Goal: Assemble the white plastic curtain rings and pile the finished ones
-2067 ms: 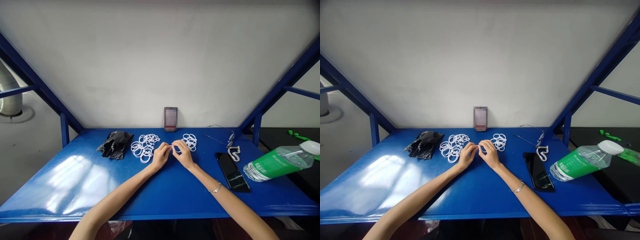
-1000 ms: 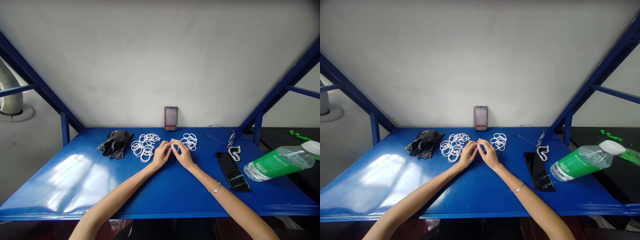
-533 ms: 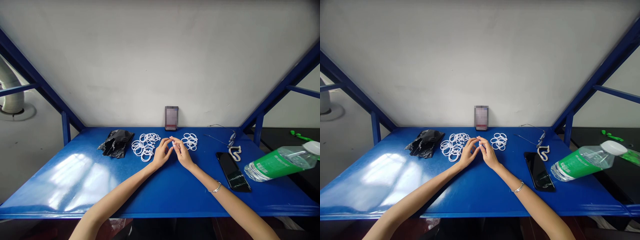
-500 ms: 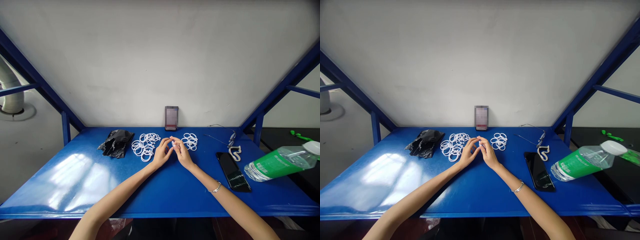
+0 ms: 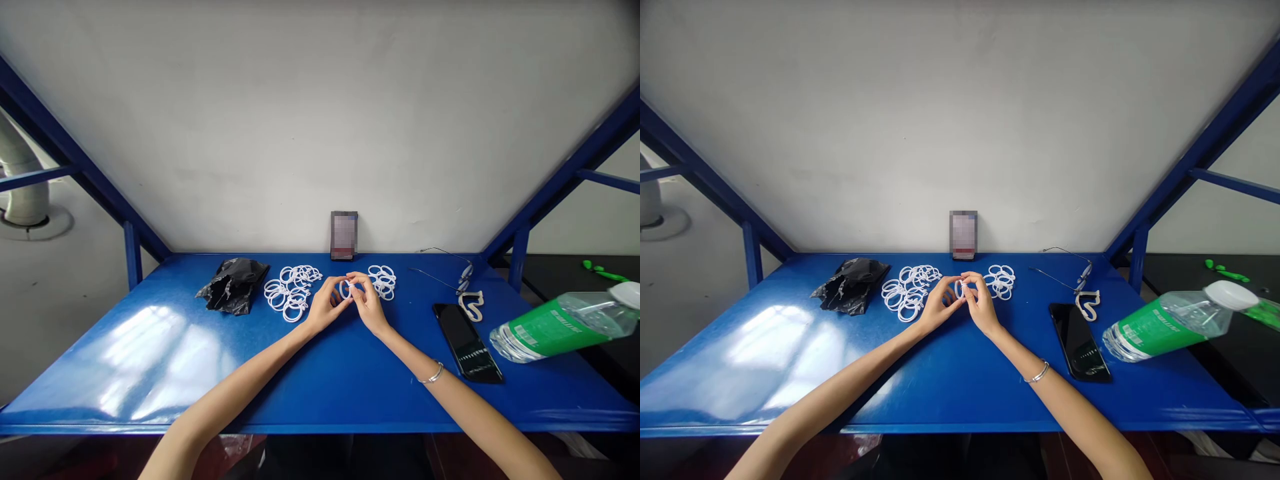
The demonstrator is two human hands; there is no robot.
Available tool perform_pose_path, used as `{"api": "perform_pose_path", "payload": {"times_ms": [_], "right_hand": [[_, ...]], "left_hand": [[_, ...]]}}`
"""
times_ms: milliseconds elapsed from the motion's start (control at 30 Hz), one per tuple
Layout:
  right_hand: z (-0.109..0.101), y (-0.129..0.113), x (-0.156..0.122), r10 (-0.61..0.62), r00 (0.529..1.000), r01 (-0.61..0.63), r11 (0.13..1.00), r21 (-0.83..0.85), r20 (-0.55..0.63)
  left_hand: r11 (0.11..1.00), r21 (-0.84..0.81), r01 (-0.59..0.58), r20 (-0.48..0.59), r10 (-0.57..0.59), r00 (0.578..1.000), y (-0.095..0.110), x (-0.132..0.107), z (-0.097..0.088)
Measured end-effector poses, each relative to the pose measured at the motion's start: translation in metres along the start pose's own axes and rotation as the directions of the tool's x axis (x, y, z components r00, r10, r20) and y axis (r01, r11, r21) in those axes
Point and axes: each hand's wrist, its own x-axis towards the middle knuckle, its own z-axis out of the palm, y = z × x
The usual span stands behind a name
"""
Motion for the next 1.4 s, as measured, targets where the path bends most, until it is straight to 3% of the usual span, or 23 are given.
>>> {"api": "perform_pose_path", "payload": {"times_ms": [267, 533, 933, 1400], "right_hand": [[-0.008, 0.000, 0.005, -0.130, 0.991, 0.117, 0.958, -0.261, -0.036], [-0.011, 0.002, 0.006, -0.203, 0.979, 0.179, 0.896, -0.405, -0.018], [-0.012, 0.006, 0.005, -0.211, 0.977, 0.190, 0.890, -0.415, -0.006], [-0.017, 0.013, 0.008, -0.100, 0.994, 0.106, 0.956, -0.275, 0.038]], "left_hand": [[1.000, 0.010, -0.006, -0.096, 0.007, 0.995, 0.005, 0.001, -0.003], [0.999, 0.020, -0.040, -0.135, 0.042, 0.990, 0.002, -0.001, -0.002], [0.998, 0.023, -0.066, -0.156, 0.069, 0.985, 0.001, -0.001, -0.001], [0.998, 0.009, -0.057, -0.148, 0.058, 0.987, 0.001, -0.001, -0.001]]}}
